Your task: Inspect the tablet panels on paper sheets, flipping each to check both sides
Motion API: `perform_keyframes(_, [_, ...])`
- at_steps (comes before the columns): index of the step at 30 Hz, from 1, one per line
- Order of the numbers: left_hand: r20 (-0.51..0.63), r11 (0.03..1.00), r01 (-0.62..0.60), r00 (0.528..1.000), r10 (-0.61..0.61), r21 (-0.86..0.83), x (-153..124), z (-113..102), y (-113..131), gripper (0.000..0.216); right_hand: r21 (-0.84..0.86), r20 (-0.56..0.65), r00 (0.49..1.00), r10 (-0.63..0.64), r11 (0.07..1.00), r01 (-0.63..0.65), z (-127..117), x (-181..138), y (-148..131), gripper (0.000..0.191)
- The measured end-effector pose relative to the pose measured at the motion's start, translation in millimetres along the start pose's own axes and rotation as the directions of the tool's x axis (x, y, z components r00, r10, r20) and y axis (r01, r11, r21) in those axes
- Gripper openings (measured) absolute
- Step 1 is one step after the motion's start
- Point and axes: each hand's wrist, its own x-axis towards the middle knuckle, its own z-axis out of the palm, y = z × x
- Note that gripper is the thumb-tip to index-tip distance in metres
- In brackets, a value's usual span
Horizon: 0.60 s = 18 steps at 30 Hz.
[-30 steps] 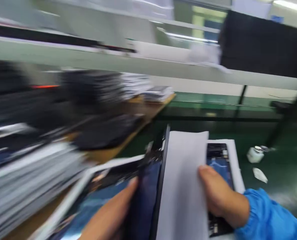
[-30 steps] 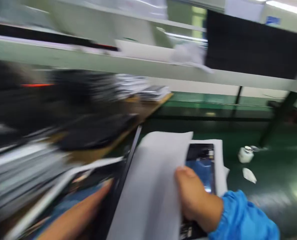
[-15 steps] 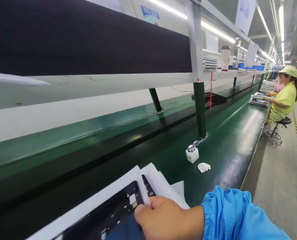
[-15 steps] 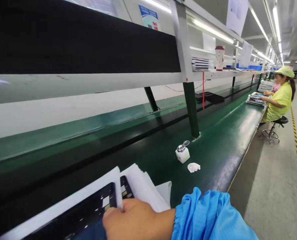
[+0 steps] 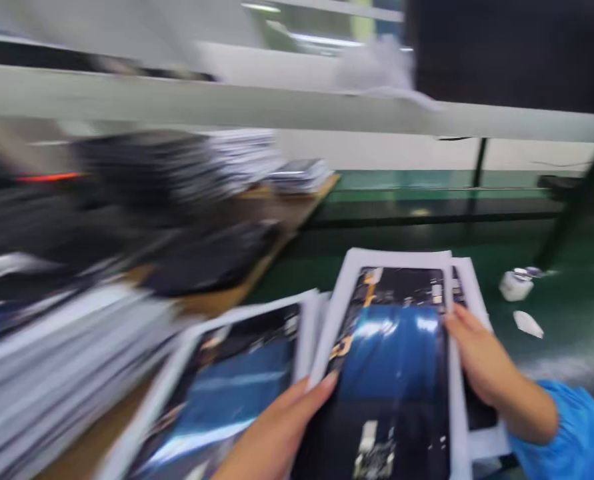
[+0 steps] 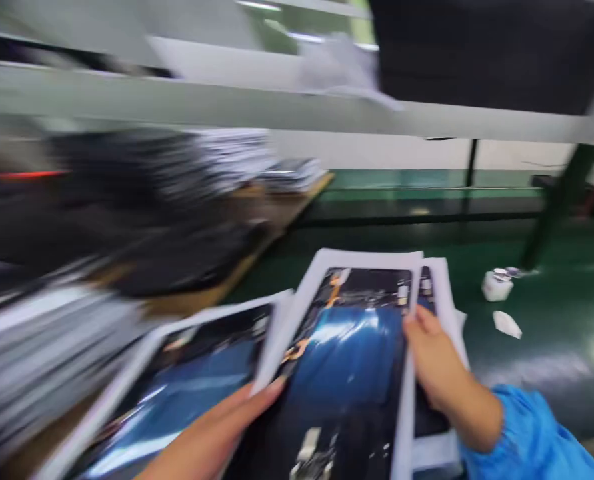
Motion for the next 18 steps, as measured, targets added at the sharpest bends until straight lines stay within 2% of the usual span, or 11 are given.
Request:
perform_keyframes(1, [0.011,0.997,0.016,1.0,-0.015,-0.075,-6.8,-6.4,2.5,0.046,0.009,0.011,0.999,0.046,0.999,-0.046,-2.0,-0.7,1.4,0.048])
perform_keyframes(2, [-0.017,0.991,-0.045,0.999,0.044,-0.122,-11.2,-13.9,6.9,0.043,0.017,-0.097,0.989,0.112,0.994,-0.111,-4.1,-0.4,2.9,0.057])
perform_keyframes(3, [-0.068,0.983,-0.111,0.993,0.102,-0.146,-13.9,-23.7,12.2,0.039,0.03,-0.185,0.975,0.127,0.992,-0.124,-6.1,0.5,4.6,0.065])
perform_keyframes(4, [-0.126,0.973,-0.167,0.981,0.148,-0.158,-16.0,-36.1,17.0,0.034,0.05,-0.224,0.966,0.126,0.992,-0.118,-7.9,1.4,6.6,0.068])
perform_keyframes(7, [-0.292,0.952,-0.261,0.934,0.207,-0.16,-25.4,-82.9,22.7,0.025,0.104,-0.211,0.966,0.147,0.986,-0.128,-11.5,0.7,14.3,0.07])
perform_keyframes(9, [-0.367,0.954,-0.256,0.911,0.185,-0.155,-32.8,-113.5,18.8,0.023,0.128,-0.193,0.968,0.157,0.983,-0.134,-12.9,-1.7,19.1,0.066])
perform_keyframes(12, [-0.413,0.969,-0.195,0.903,0.116,-0.153,-34.3,-148.1,6.3,0.022,0.131,-0.188,0.972,0.144,0.984,-0.121,-14.9,-2.7,24.2,0.06])
perform_keyframes(15, [-0.411,0.984,-0.127,0.909,0.064,-0.128,-21.5,-166.9,-7.7,0.022,0.131,-0.185,0.971,0.149,0.983,-0.125,-17.2,-1.1,27.4,0.056])
perform_keyframes(17, [-0.45,0.996,-0.092,0.889,0.083,0.002,-9.7,-173.0,-12.5,0.024,0.134,-0.183,0.97,0.157,0.982,-0.133,-18.6,-0.2,29.0,0.054])
perform_keyframes(18, [-0.475,0.988,-0.09,0.869,0.14,0.125,-4.5,-174.6,-12.9,0.026,0.136,-0.184,0.971,0.154,0.982,-0.13,-19.1,0.0,29.6,0.052])
